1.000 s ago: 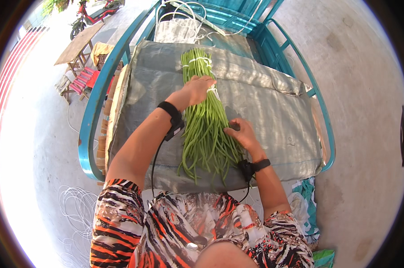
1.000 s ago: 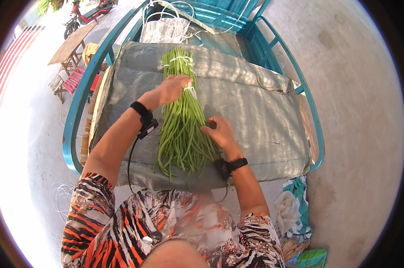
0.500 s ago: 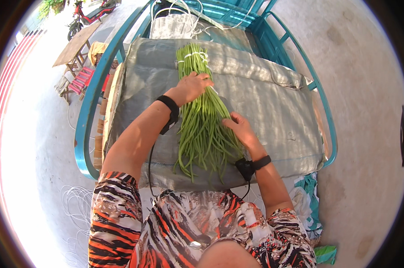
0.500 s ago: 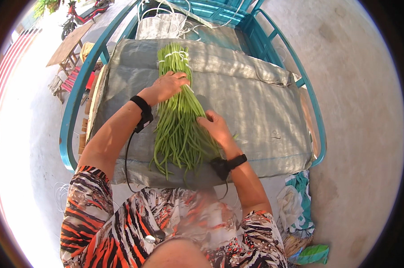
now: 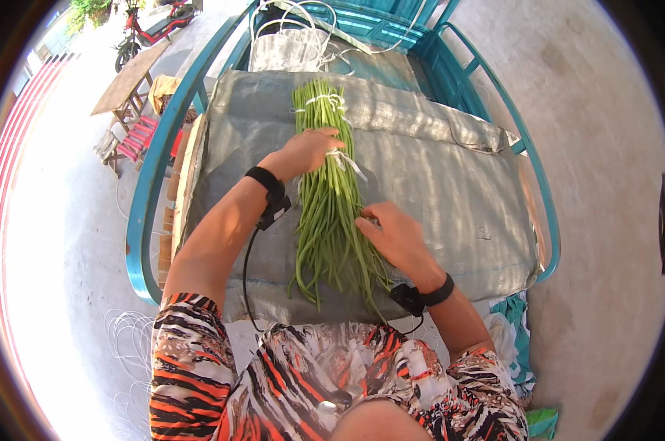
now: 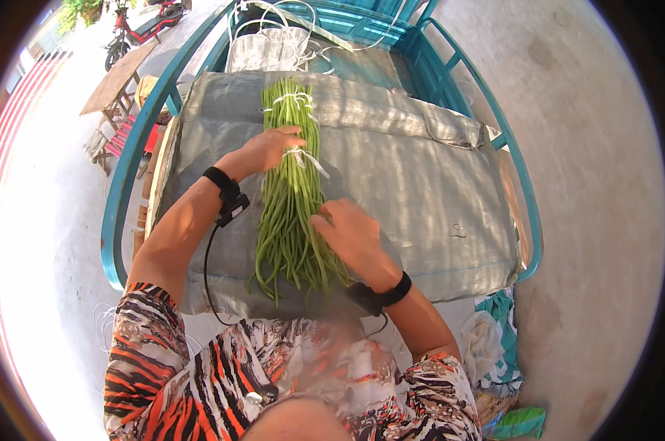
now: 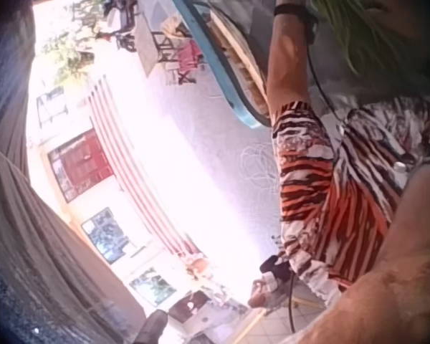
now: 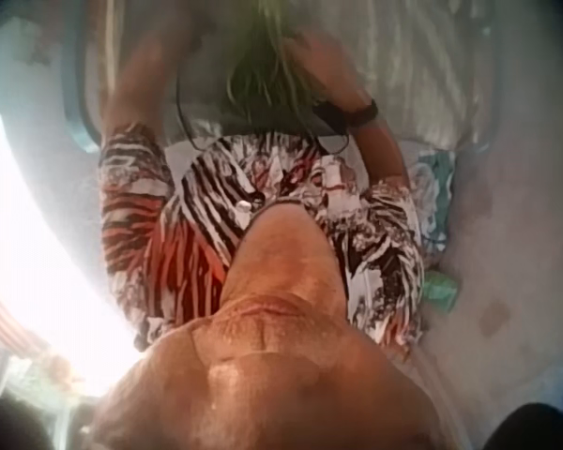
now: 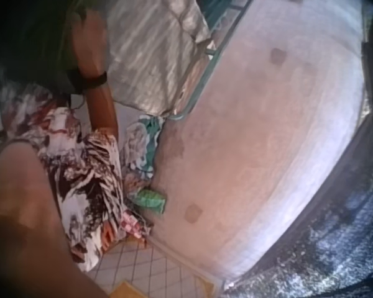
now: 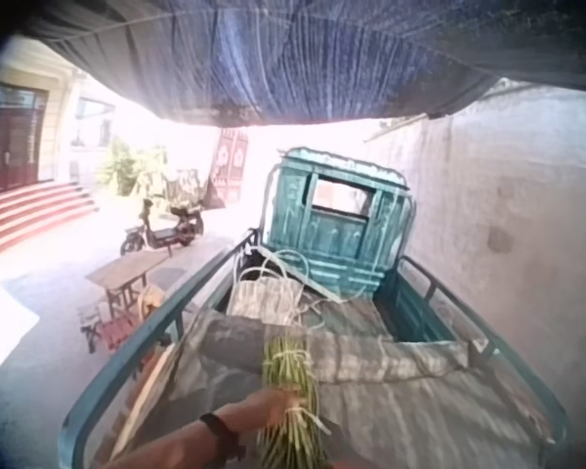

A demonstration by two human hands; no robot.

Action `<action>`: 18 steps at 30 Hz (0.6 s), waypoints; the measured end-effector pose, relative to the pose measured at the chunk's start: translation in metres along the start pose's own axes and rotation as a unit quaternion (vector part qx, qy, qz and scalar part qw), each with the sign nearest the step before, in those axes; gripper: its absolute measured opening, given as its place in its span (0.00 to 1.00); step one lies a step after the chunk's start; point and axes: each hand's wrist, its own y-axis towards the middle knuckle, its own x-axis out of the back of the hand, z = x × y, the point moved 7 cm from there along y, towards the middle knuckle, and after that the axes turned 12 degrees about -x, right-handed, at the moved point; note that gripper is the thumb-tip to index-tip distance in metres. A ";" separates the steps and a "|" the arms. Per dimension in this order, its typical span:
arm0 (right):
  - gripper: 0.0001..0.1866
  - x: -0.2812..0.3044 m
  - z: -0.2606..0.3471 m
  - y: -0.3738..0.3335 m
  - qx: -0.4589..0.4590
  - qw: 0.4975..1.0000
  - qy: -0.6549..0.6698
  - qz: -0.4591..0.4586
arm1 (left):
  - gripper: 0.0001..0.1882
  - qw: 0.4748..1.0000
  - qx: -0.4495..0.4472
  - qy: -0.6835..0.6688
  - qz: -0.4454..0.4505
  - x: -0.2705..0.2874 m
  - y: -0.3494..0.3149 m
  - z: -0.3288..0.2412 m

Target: The person bundles long green beans together by hand using white string, tying the stalks into neat groups and placing the finished bundles at the edge of a padded work surface in a vehicle bed.

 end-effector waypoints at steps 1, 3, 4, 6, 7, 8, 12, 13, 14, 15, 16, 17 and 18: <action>0.15 -0.001 -0.001 0.007 -0.018 0.998 0.038 0.036 | 0.31 0.997 -0.002 -0.041 -0.067 0.009 -0.007 0.017; 0.16 0.003 -0.005 0.019 -0.035 0.994 0.076 0.066 | 0.26 0.976 0.090 -0.130 -0.150 0.030 -0.016 0.035; 0.17 0.009 -0.009 0.026 -0.037 0.994 0.093 0.051 | 0.26 0.977 0.084 -0.126 -0.152 0.028 -0.011 0.041; 0.19 0.014 -0.016 0.044 -0.031 0.993 0.113 0.030 | 0.22 0.924 0.232 -0.169 -0.252 0.027 -0.020 0.081; 0.21 0.007 -0.028 0.058 -0.045 0.985 0.155 0.055 | 0.22 0.925 0.225 -0.167 -0.255 0.029 -0.015 0.083; 0.23 -0.001 -0.038 0.072 -0.057 0.975 0.197 0.080 | 0.25 0.915 0.259 -0.216 -0.220 0.022 -0.011 0.090; 0.25 -0.024 -0.051 0.119 -0.109 0.940 0.298 0.129 | 0.33 0.870 0.333 -0.321 -0.167 -0.019 0.002 0.126; 0.26 -0.036 -0.044 0.131 -0.114 0.940 0.296 0.129 | 0.33 0.869 0.341 -0.310 -0.179 -0.032 -0.003 0.152; 0.26 -0.054 -0.029 0.143 -0.113 0.938 0.297 0.136 | 0.35 0.837 0.392 -0.306 -0.229 -0.044 -0.027 0.188; 0.26 -0.062 -0.036 0.155 -0.113 0.940 0.295 0.131 | 0.36 0.823 0.405 -0.313 -0.247 -0.052 -0.021 0.194; 0.26 -0.066 -0.047 0.165 -0.138 0.922 0.339 0.129 | 0.37 0.809 0.414 -0.321 -0.265 -0.051 -0.011 0.187; 0.25 -0.070 -0.057 0.174 -0.160 0.901 0.382 0.129 | 0.38 0.809 0.424 -0.327 -0.242 -0.054 -0.003 0.180; 0.25 -0.071 -0.060 0.179 -0.161 0.902 0.381 0.126 | 0.39 0.807 0.436 -0.333 -0.218 -0.053 0.002 0.168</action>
